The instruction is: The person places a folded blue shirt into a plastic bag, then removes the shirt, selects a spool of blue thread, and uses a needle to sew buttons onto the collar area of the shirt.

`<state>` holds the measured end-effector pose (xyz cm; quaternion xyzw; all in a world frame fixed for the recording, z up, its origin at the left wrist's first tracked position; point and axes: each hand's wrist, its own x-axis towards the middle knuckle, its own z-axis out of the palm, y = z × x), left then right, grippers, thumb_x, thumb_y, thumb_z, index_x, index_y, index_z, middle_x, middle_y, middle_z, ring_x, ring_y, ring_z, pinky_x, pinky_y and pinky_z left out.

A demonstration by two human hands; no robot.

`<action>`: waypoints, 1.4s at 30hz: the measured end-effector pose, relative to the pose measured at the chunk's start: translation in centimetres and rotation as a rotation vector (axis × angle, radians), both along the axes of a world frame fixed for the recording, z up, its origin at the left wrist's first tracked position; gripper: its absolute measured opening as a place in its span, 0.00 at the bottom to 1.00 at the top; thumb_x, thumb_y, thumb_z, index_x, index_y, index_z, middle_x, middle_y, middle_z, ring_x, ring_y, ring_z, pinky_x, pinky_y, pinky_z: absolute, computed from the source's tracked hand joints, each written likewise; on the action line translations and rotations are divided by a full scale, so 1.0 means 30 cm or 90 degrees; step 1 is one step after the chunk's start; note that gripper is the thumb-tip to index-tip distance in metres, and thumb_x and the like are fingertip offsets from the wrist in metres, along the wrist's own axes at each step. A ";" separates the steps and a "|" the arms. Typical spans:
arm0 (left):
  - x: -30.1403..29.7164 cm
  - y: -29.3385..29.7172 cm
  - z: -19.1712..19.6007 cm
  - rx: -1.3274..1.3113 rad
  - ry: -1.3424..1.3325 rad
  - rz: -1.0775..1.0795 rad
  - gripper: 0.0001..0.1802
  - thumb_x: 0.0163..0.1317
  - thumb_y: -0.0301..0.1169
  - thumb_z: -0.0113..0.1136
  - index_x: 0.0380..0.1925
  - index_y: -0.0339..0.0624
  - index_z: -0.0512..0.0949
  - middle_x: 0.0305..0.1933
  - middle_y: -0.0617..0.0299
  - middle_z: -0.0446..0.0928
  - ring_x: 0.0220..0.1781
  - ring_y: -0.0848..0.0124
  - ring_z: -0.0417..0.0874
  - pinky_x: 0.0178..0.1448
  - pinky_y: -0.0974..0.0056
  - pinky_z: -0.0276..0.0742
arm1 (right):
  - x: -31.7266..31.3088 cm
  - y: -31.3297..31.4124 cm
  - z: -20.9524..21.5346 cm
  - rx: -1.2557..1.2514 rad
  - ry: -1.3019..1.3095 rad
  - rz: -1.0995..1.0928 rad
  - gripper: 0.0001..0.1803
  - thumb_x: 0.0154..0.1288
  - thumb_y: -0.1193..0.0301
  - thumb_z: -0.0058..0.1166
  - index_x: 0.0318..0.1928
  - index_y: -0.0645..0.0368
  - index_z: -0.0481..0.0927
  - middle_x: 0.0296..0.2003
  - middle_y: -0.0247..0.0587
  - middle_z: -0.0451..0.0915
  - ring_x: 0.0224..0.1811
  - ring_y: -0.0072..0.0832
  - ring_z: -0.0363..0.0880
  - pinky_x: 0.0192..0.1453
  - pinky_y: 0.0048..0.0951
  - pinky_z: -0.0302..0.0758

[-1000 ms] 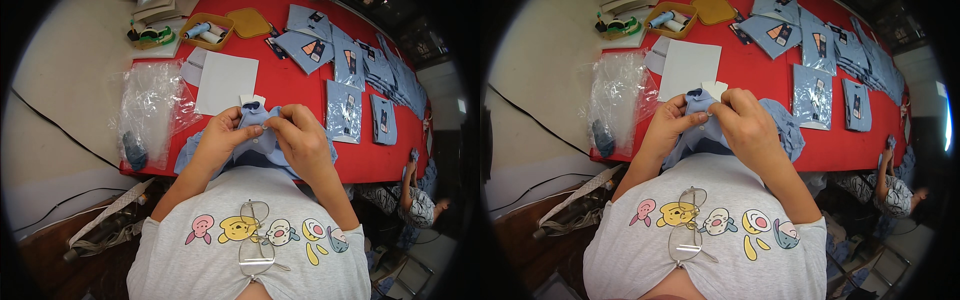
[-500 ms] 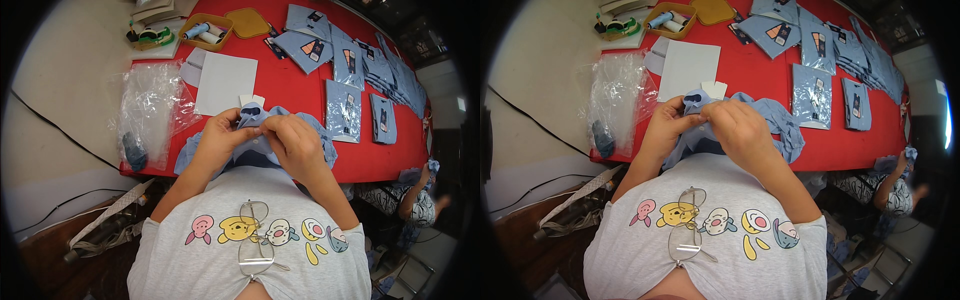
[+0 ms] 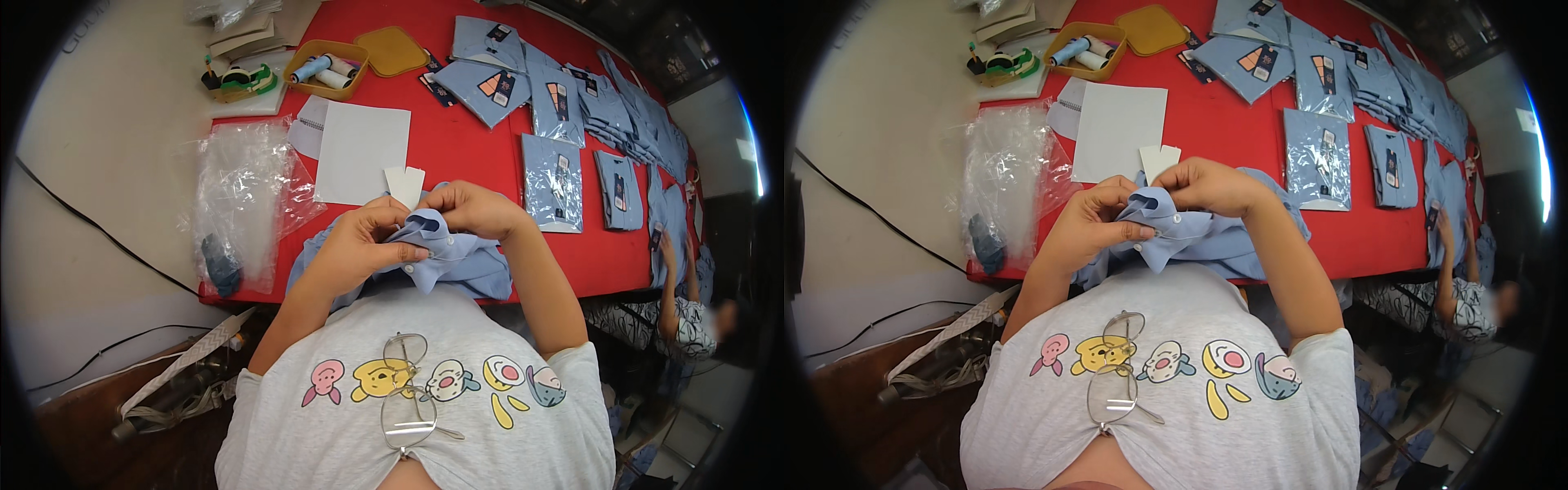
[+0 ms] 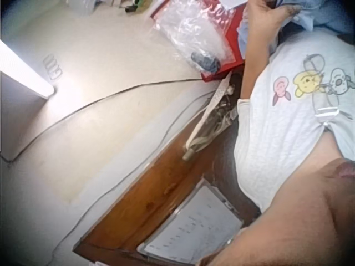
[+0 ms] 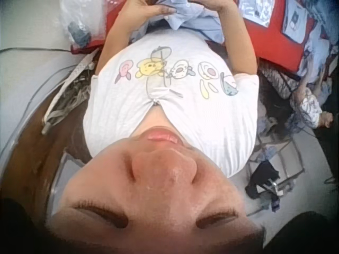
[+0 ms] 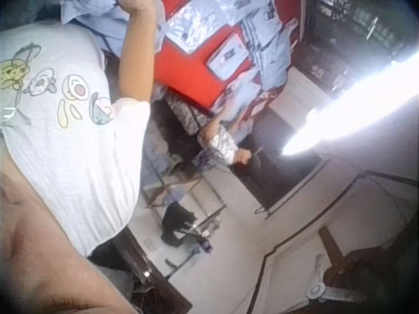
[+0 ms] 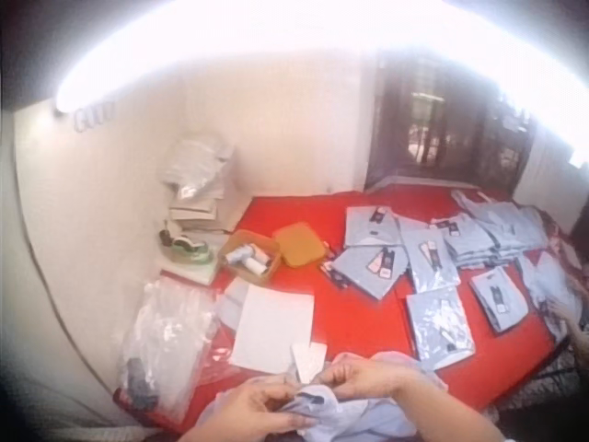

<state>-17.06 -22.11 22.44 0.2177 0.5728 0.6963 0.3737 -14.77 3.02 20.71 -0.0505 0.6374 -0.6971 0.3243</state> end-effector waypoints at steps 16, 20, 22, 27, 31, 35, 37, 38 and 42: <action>-0.014 0.003 -0.012 -0.020 -0.132 0.030 0.21 0.59 0.22 0.75 0.54 0.37 0.85 0.49 0.62 0.89 0.50 0.76 0.86 0.59 0.68 0.80 | 0.061 0.076 -0.115 -0.341 0.020 -0.444 0.10 0.80 0.67 0.52 0.52 0.59 0.81 0.58 0.47 0.84 0.61 0.32 0.83 0.56 0.28 0.80; -0.013 0.008 -0.002 -0.041 -0.129 0.049 0.22 0.60 0.23 0.75 0.55 0.35 0.84 0.49 0.61 0.89 0.50 0.75 0.87 0.59 0.68 0.80 | 0.085 0.219 -0.126 -0.492 0.089 -0.663 0.11 0.82 0.70 0.47 0.53 0.64 0.79 0.62 0.52 0.81 0.67 0.38 0.80 0.60 0.33 0.82; -0.013 0.010 -0.004 -0.048 -0.130 0.039 0.22 0.60 0.23 0.75 0.55 0.35 0.84 0.49 0.61 0.89 0.50 0.75 0.87 0.59 0.68 0.80 | 0.106 0.293 -0.119 -0.563 0.121 -0.746 0.12 0.83 0.72 0.45 0.53 0.67 0.78 0.63 0.52 0.80 0.69 0.38 0.79 0.60 0.34 0.83; -0.014 0.012 0.001 -0.059 -0.141 0.029 0.21 0.61 0.24 0.75 0.54 0.34 0.84 0.49 0.60 0.89 0.49 0.76 0.87 0.58 0.69 0.80 | 0.172 0.359 -0.029 -0.665 0.157 -0.756 0.08 0.83 0.76 0.42 0.51 0.68 0.73 0.51 0.43 0.77 0.54 0.29 0.77 0.48 0.27 0.79; -0.011 0.013 -0.003 -0.047 -0.143 0.027 0.19 0.61 0.24 0.75 0.52 0.34 0.84 0.46 0.61 0.89 0.48 0.77 0.86 0.57 0.70 0.80 | 0.203 0.396 -0.005 -0.782 0.151 -0.629 0.06 0.83 0.76 0.43 0.44 0.63 0.70 0.35 0.35 0.69 0.32 0.22 0.64 0.35 0.24 0.66; -0.004 0.010 0.006 -0.025 -0.129 0.040 0.20 0.60 0.25 0.77 0.51 0.33 0.83 0.44 0.60 0.88 0.45 0.78 0.87 0.51 0.72 0.83 | 0.194 0.376 -0.002 -0.680 0.171 -0.664 0.07 0.84 0.75 0.44 0.42 0.62 0.69 0.31 0.33 0.65 0.30 0.21 0.59 0.34 0.24 0.64; -0.002 0.004 0.015 -0.018 -0.134 0.037 0.18 0.59 0.24 0.77 0.50 0.34 0.84 0.45 0.60 0.88 0.46 0.77 0.86 0.54 0.71 0.82 | 0.187 0.373 -0.015 -0.623 0.170 -0.728 0.08 0.84 0.74 0.45 0.41 0.61 0.69 0.29 0.32 0.64 0.29 0.21 0.59 0.34 0.24 0.65; 0.001 0.002 0.018 -0.028 -0.138 0.031 0.19 0.59 0.24 0.77 0.50 0.34 0.84 0.45 0.60 0.88 0.46 0.77 0.87 0.54 0.71 0.82 | 0.182 0.382 -0.041 -0.602 0.166 -0.757 0.08 0.84 0.74 0.45 0.41 0.61 0.69 0.28 0.32 0.64 0.28 0.21 0.59 0.35 0.24 0.65; 0.011 0.025 0.030 -0.068 -0.121 0.008 0.19 0.59 0.24 0.77 0.50 0.33 0.83 0.44 0.59 0.88 0.43 0.77 0.87 0.49 0.71 0.84 | 0.159 0.427 -0.206 -0.531 0.190 -0.799 0.08 0.83 0.71 0.46 0.41 0.59 0.71 0.27 0.30 0.63 0.27 0.21 0.60 0.36 0.26 0.67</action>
